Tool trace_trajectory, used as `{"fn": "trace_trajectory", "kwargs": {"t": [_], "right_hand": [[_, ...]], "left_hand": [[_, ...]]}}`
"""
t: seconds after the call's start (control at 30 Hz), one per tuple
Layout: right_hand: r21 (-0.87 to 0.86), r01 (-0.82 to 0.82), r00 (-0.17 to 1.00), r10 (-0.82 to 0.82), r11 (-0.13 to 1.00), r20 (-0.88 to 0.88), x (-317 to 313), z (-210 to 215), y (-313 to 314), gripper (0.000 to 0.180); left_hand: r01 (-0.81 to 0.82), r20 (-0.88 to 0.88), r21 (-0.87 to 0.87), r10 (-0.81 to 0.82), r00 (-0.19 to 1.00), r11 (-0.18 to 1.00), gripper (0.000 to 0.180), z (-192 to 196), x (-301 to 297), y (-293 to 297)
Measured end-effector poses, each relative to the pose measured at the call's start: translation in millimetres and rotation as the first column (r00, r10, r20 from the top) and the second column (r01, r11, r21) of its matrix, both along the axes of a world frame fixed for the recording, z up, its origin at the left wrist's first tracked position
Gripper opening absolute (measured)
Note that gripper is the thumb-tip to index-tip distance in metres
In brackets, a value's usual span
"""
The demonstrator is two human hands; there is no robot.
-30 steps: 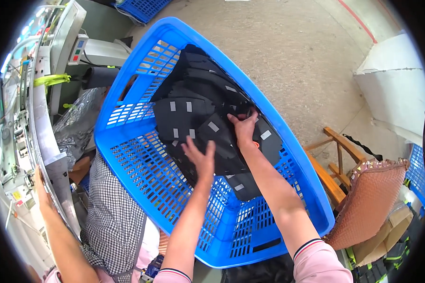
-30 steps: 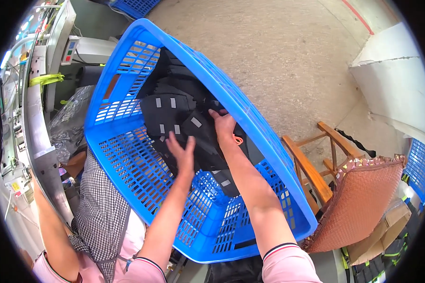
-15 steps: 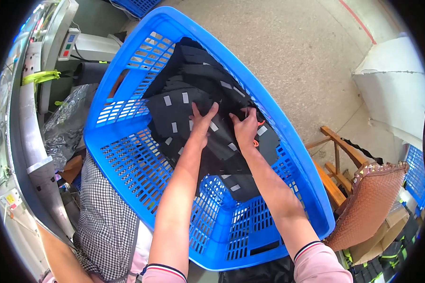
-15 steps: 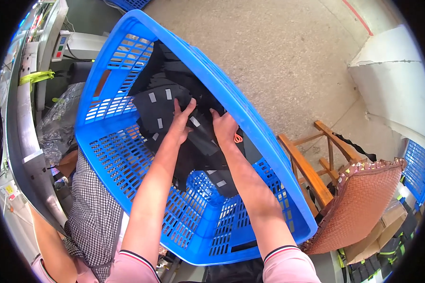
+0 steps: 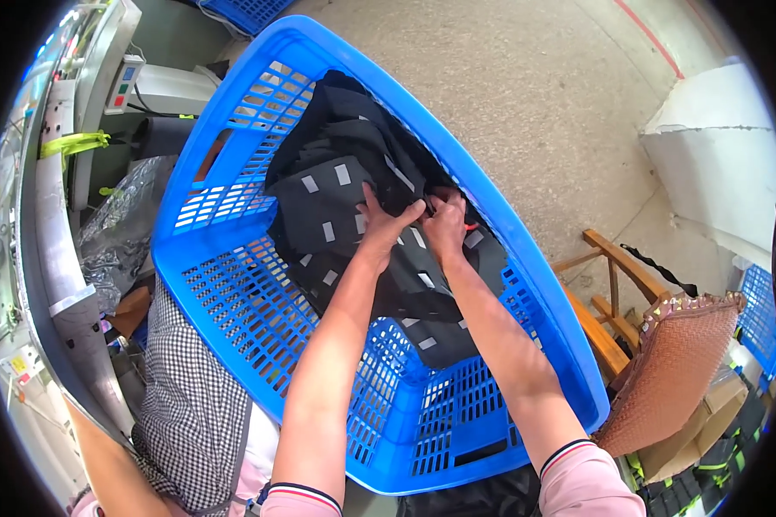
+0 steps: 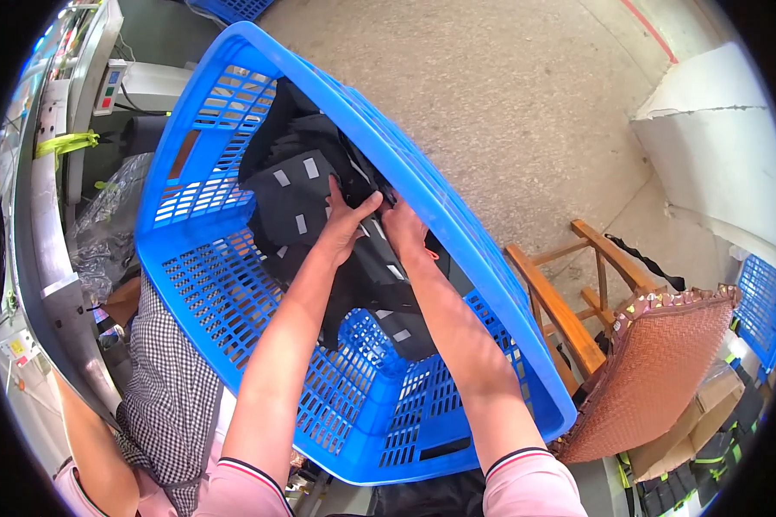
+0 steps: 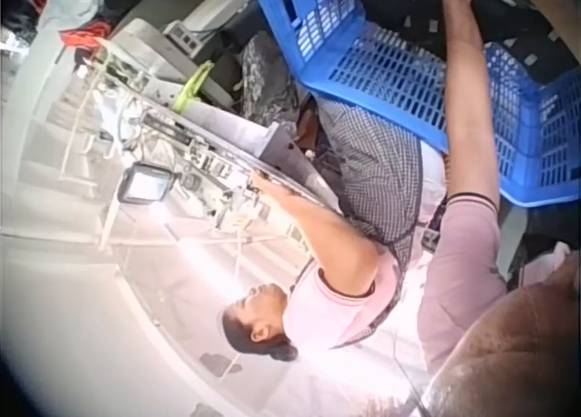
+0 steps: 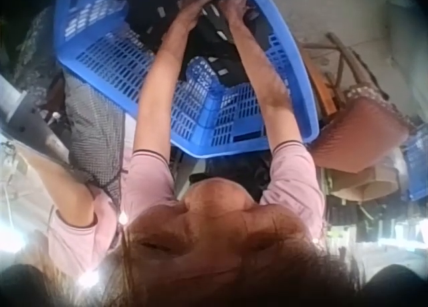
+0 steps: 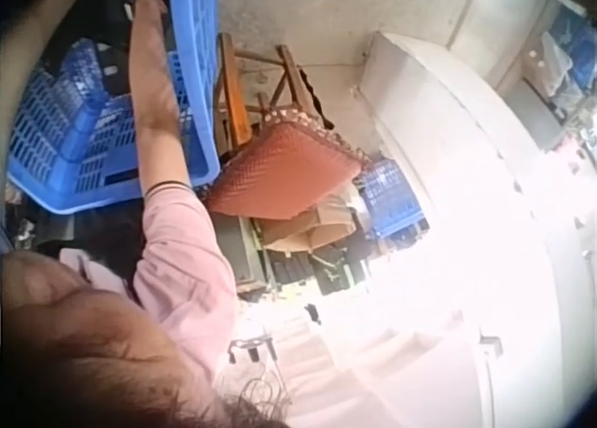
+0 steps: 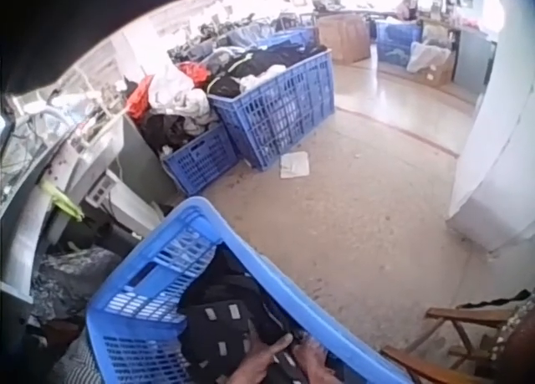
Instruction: Cutting or trimming small grey fabric pieces with white tape attached at a workshop desk.
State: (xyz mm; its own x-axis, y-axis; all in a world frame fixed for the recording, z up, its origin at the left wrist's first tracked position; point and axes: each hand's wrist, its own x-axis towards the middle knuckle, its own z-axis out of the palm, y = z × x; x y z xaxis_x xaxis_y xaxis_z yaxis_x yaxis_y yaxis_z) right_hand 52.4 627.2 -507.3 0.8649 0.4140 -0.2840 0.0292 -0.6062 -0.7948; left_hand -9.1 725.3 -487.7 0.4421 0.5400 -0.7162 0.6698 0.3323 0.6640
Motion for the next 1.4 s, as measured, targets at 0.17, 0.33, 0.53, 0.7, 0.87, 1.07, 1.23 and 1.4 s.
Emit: {"fn": "trace_trajectory", "kwargs": {"t": [0.17, 0.33, 0.53, 0.7, 0.87, 1.07, 1.23, 1.4], "right_hand": [[0.531, 0.380, 0.674, 0.167, 0.757, -0.720, -9.9, -20.3, -5.4, 0.028], [0.494, 0.090, 0.654, 0.323, 0.865, -0.684, -11.8, 20.7, 1.9, 0.022], [0.117, -0.109, 0.976, 0.129, 0.987, -0.175, 24.5, -25.4, 4.9, 0.035], [0.021, -0.293, 0.731, 0.238, 0.956, -0.640, 6.8, -23.4, 40.4, 0.067], [0.251, 0.060, 0.315, 0.220, 0.966, -0.923, -5.0, -4.6, -6.7, 0.063], [0.222, 0.236, 0.159, 0.187, 0.946, -0.969, -29.2, 78.7, -50.6, 0.054], [0.285, 0.395, 0.329, 0.155, 0.873, -0.932, -56.3, 171.9, -71.2, 0.045], [0.408, 0.463, 0.444, 0.193, 0.787, -0.875, -55.0, 231.6, -116.5, 0.044]], "left_hand": [[-0.007, 0.288, -0.106, 0.037, 0.957, 0.994, 0.081, -2.0, 2.4, -11.1], [-0.529, 0.248, 0.036, 0.505, 0.826, 0.848, 0.012, 1.4, -13.7, -6.6], [-0.577, 0.229, 0.335, 0.530, 0.817, 0.745, 0.025, -13.5, -21.7, -27.8], [-0.416, 0.072, 0.479, 0.438, 0.896, 0.773, 0.029, -9.9, -31.4, -34.4], [-0.114, -0.034, 0.626, 0.174, 0.984, 0.771, 0.018, 25.1, -41.1, -62.8], [0.076, -0.106, 0.625, -0.012, 0.994, 0.777, 0.030, 100.4, -61.8, -95.8], [0.168, -0.168, 0.575, -0.085, 0.982, 0.800, 0.046, 194.1, -72.1, -114.3], [0.176, -0.062, 0.636, -0.178, 0.982, 0.751, 0.052, 264.6, -67.9, -144.3]]}}
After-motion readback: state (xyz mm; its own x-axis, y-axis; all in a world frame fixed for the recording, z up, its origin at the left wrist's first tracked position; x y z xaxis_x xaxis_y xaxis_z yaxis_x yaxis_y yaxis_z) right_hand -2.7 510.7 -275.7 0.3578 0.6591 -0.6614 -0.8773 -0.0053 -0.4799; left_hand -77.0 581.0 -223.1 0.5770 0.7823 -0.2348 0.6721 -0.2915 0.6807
